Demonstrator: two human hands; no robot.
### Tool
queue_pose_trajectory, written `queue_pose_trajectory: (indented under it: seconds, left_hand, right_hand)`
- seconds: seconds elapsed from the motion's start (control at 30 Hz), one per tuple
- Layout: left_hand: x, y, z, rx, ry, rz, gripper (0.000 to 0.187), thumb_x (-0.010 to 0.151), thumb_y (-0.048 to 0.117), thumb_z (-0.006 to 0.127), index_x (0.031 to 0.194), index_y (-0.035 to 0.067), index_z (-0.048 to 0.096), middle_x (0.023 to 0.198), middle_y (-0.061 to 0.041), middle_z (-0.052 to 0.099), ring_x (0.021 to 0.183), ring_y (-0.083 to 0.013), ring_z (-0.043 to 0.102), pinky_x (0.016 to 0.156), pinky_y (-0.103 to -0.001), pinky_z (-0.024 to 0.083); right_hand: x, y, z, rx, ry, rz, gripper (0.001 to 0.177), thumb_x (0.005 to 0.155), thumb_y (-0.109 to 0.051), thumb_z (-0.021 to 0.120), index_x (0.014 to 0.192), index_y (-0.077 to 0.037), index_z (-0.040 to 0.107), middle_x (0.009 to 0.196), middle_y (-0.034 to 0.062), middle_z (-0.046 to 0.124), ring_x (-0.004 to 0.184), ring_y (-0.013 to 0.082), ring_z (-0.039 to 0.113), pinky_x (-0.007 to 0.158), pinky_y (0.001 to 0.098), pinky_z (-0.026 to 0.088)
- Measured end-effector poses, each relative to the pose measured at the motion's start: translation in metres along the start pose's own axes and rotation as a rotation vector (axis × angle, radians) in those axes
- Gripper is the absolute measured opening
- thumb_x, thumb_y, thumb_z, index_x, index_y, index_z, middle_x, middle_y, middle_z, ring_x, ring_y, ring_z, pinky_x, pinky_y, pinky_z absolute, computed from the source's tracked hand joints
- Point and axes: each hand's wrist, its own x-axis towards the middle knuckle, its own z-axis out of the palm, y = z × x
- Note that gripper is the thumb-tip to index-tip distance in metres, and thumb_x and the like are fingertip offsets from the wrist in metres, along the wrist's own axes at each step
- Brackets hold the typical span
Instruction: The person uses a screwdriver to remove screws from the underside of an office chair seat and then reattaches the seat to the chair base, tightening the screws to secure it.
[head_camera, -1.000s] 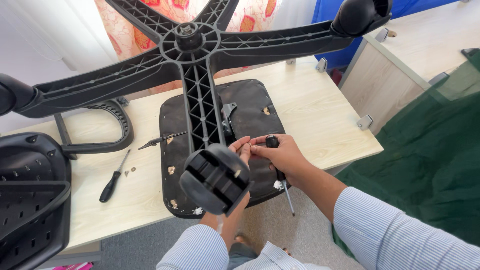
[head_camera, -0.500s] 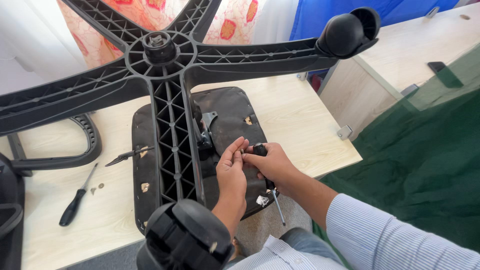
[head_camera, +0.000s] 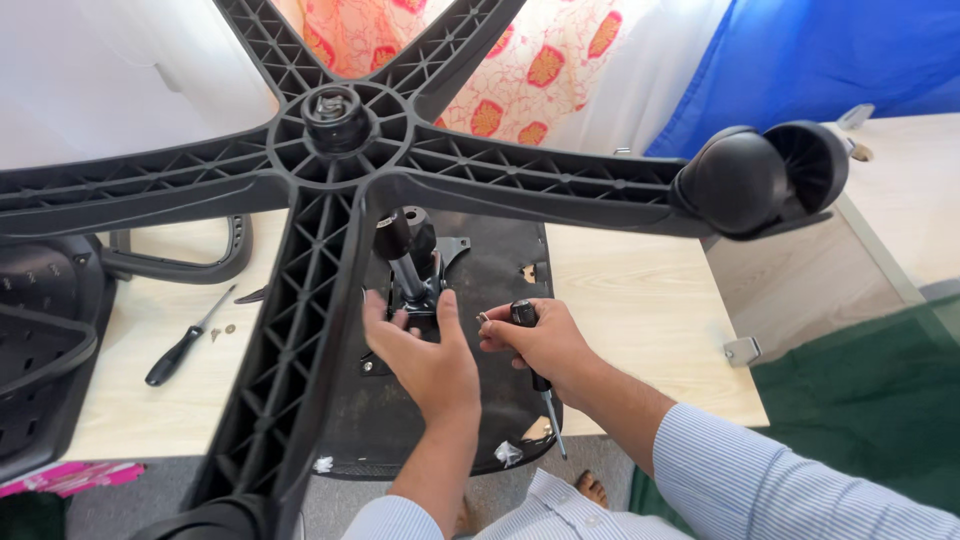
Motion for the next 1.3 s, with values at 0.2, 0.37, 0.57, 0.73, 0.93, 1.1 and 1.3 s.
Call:
queue_pose_trajectory:
  seconds: [0.2, 0.37, 0.57, 0.73, 0.93, 1.1, 1.3]
  left_hand:
    - [0.038, 0.001, 0.032, 0.131, 0.235, 0.14, 0.105, 0.086, 0.032, 0.09, 0.152, -0.011, 0.022, 0.155, -0.03, 0.029, 0.147, -0.0416, 0.03, 0.118, -0.05, 0.028]
    - [0.086, 0.014, 0.062, -0.13, 0.231, -0.066, 0.071, 0.078, 0.029, 0.085, 0.131, -0.002, 0.05, 0.125, -0.016, 0.064, 0.114, -0.0268, 0.067, 0.099, -0.039, 0.053]
    - [0.103, 0.012, 0.06, -0.159, 0.253, 0.088, 0.021, 0.086, 0.012, 0.077, 0.098, 0.001, 0.065, 0.096, -0.006, 0.073, 0.086, -0.0167, 0.073, 0.079, -0.031, 0.058]
    - [0.116, 0.002, 0.047, -0.282, 0.074, 0.061, 0.018, 0.086, 0.007, 0.077, 0.097, 0.002, 0.063, 0.093, -0.004, 0.072, 0.084, -0.0121, 0.069, 0.077, -0.027, 0.056]
    - [0.129, -0.006, 0.04, -0.401, -0.126, 0.155, 0.015, 0.089, 0.0, 0.073, 0.098, 0.003, 0.061, 0.092, -0.002, 0.068, 0.083, -0.0085, 0.064, 0.077, -0.025, 0.053]
    - [0.153, -0.023, 0.041, -0.649, -0.306, -0.026, 0.007, 0.095, 0.005, 0.063, 0.101, 0.002, 0.062, 0.088, -0.002, 0.065, 0.077, -0.0119, 0.062, 0.067, -0.029, 0.052]
    - [0.179, -0.041, 0.048, -0.99, -0.488, -0.342, 0.01, 0.095, 0.009, 0.062, 0.104, 0.002, 0.062, 0.091, -0.002, 0.066, 0.079, -0.0122, 0.063, 0.069, -0.03, 0.052]
  right_hand:
    - [0.007, -0.009, -0.02, -0.076, -0.081, 0.049, 0.02, 0.085, -0.018, 0.076, 0.104, -0.01, 0.077, 0.093, 0.0019, 0.08, 0.084, 0.01, 0.078, 0.063, 0.0242, 0.051]
    - [0.006, -0.015, -0.031, -0.057, -0.119, 0.025, 0.021, 0.085, -0.019, 0.077, 0.104, -0.01, 0.077, 0.091, 0.0013, 0.079, 0.085, 0.0103, 0.077, 0.063, 0.0246, 0.051]
    - [0.005, -0.014, -0.04, -0.067, -0.058, 0.062, 0.022, 0.086, -0.022, 0.077, 0.105, -0.011, 0.077, 0.092, 0.0018, 0.081, 0.087, 0.0101, 0.077, 0.067, 0.0268, 0.053]
    - [0.01, 0.009, -0.034, 0.004, -0.06, 0.098, 0.021, 0.087, -0.024, 0.074, 0.106, -0.014, 0.075, 0.095, -0.0014, 0.079, 0.089, 0.0078, 0.075, 0.069, 0.0254, 0.051]
    - [0.011, 0.042, -0.04, 0.168, -0.124, -0.017, 0.022, 0.086, -0.021, 0.076, 0.105, -0.011, 0.076, 0.094, 0.0008, 0.079, 0.086, 0.0092, 0.075, 0.066, 0.025, 0.052]
    - [0.002, 0.044, -0.031, 0.165, -0.055, -0.084, 0.022, 0.085, -0.019, 0.077, 0.104, -0.008, 0.077, 0.092, 0.0027, 0.079, 0.083, 0.0104, 0.075, 0.064, 0.0247, 0.053]
    - [-0.021, 0.021, -0.008, 0.038, 0.13, 0.044, 0.022, 0.083, -0.016, 0.078, 0.103, -0.006, 0.077, 0.091, 0.004, 0.079, 0.082, 0.0106, 0.077, 0.06, 0.0241, 0.053]
